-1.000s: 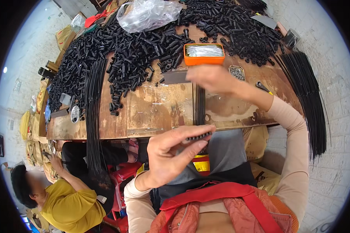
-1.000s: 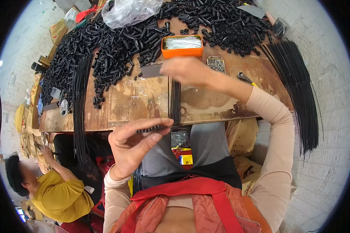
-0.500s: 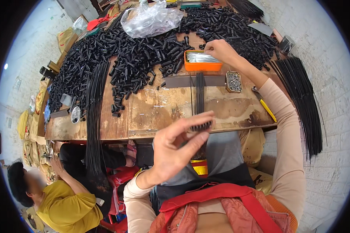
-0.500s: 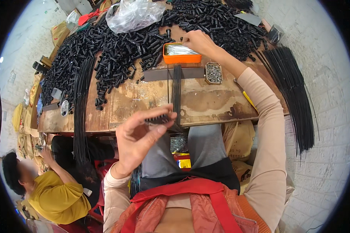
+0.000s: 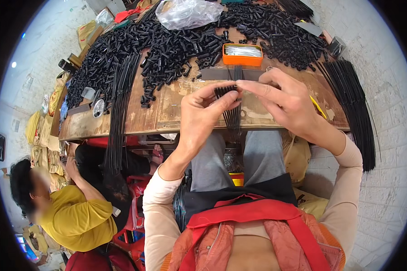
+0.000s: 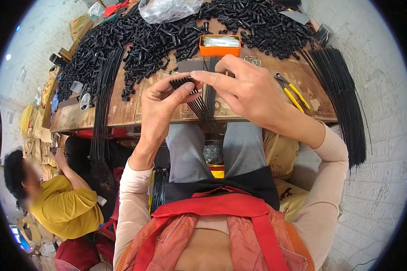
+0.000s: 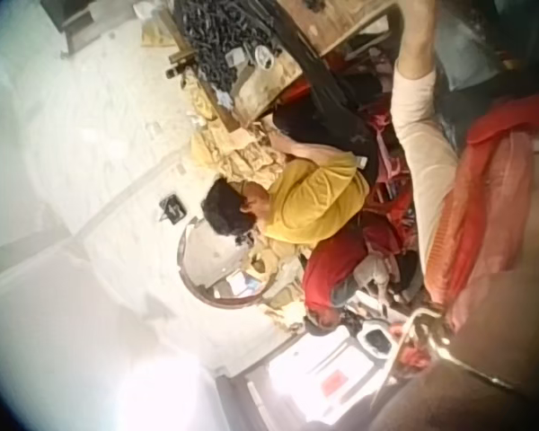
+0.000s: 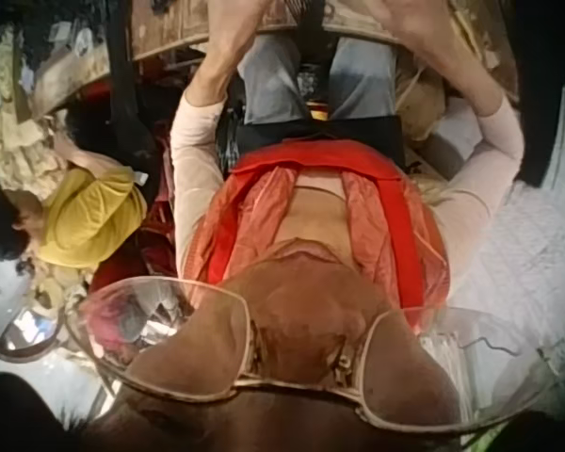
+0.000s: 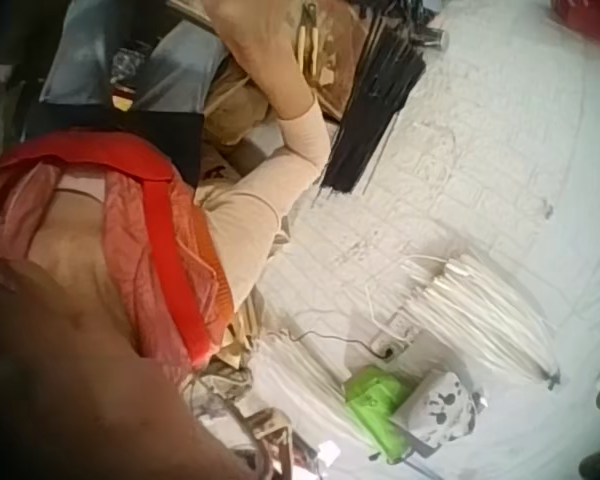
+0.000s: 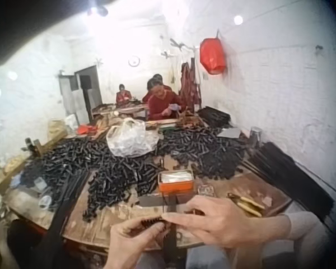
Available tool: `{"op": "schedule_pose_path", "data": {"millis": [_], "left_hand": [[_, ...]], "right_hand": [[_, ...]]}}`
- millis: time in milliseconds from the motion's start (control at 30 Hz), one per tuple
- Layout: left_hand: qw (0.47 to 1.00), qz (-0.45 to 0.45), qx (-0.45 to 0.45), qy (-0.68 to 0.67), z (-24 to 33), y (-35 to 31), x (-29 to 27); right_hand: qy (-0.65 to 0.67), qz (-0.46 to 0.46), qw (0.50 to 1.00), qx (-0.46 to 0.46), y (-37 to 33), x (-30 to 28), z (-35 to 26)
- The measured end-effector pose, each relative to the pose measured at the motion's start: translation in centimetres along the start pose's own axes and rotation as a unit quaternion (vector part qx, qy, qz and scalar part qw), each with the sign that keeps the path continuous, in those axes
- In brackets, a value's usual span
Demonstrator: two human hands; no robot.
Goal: Assembling black rods into central hubs to create umbrella frames using pliers.
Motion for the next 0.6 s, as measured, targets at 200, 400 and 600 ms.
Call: {"op": "schedule_pose_path", "data": {"millis": [200,400,600], "left_hand": [[1.000,0.009,-0.004,0.001,0.0,0.0,0.0],[1.000,0.011,-0.009,-0.006,0.1,-0.2,0.0],[0.999,-0.016,-0.022,-0.034,-0.1,-0.3,0.2]], "right_hand": [[-0.012,-0.014,1.000,0.012,-0.6,0.6,-0.6],[-0.036,0.009,0.999,-0.019,-0.6,0.4,-1.0],[-0.063,0.034,0.992,-0.107,-0.1,-0.9,-1.4]]}}
Point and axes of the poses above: each hand's wrist, its own y-axis towards the middle knuckle, its own x-axis out of the palm, z = x × y, the point moved 9 cm from there along y, towards the middle knuckle, and after that the axes turned 4 degrees about -x, right-handed, at the moved point
